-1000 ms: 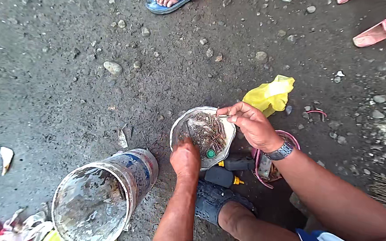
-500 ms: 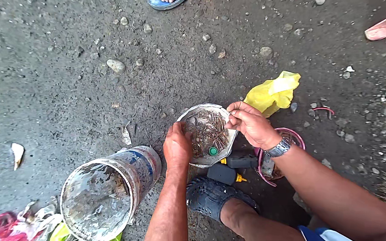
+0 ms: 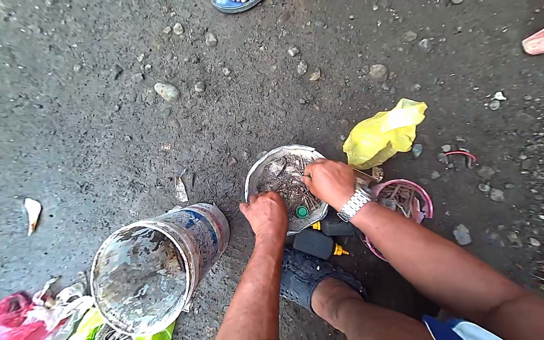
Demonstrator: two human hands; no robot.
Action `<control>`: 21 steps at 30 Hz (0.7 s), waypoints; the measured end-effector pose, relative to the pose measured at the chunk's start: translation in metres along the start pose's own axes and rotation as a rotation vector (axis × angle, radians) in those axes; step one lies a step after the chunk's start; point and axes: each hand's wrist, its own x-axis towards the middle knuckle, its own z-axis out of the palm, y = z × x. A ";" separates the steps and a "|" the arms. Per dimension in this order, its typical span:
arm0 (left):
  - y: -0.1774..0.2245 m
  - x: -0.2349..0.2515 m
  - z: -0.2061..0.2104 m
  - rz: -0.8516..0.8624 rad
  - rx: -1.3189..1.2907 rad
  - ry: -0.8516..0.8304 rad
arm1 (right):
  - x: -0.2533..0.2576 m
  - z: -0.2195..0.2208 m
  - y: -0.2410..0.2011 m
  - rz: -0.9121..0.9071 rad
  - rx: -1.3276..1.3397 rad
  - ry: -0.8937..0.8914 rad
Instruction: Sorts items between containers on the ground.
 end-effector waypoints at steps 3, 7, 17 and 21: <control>-0.003 -0.003 -0.001 0.024 -0.034 0.000 | 0.004 0.001 -0.011 -0.001 -0.065 -0.041; -0.017 -0.012 -0.014 0.040 -0.265 0.078 | 0.004 -0.004 -0.011 0.001 -0.096 -0.073; -0.011 -0.005 0.024 0.233 -0.036 0.209 | -0.003 0.004 -0.010 0.045 -0.095 -0.063; -0.009 -0.007 0.036 0.311 0.019 0.263 | -0.005 0.003 -0.009 0.037 -0.084 -0.084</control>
